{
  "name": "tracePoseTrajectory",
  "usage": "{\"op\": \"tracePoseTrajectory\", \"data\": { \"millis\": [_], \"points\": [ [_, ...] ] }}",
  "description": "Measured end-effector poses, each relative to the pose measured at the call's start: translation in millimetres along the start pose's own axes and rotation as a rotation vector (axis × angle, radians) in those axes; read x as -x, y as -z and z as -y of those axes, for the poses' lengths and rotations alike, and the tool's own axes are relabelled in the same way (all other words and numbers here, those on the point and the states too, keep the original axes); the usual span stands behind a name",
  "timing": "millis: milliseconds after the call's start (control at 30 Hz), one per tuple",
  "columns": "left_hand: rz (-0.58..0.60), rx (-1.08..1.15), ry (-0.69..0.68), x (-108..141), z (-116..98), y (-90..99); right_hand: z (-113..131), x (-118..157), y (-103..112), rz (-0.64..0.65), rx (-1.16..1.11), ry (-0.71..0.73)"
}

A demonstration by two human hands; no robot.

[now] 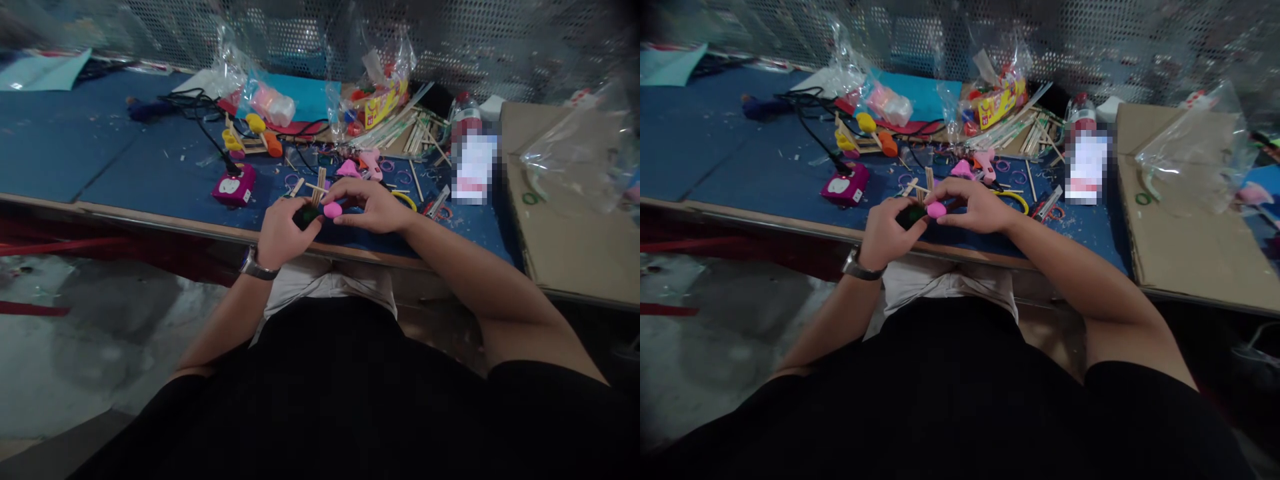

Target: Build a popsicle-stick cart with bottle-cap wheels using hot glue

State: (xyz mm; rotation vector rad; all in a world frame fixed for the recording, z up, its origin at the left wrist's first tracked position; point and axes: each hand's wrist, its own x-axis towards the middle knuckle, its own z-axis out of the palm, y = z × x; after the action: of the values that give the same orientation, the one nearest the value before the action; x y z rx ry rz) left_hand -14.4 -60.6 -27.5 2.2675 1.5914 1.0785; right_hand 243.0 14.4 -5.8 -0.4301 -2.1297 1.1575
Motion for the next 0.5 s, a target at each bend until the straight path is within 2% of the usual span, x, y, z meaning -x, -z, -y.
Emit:
{"op": "tracePoseTrajectory", "data": {
  "millis": [500],
  "points": [
    [0.083,0.068,0.019,24.5,4.8,22.4,0.9,0.2,-0.4,0.101,-0.094,0.010]
  ]
}}
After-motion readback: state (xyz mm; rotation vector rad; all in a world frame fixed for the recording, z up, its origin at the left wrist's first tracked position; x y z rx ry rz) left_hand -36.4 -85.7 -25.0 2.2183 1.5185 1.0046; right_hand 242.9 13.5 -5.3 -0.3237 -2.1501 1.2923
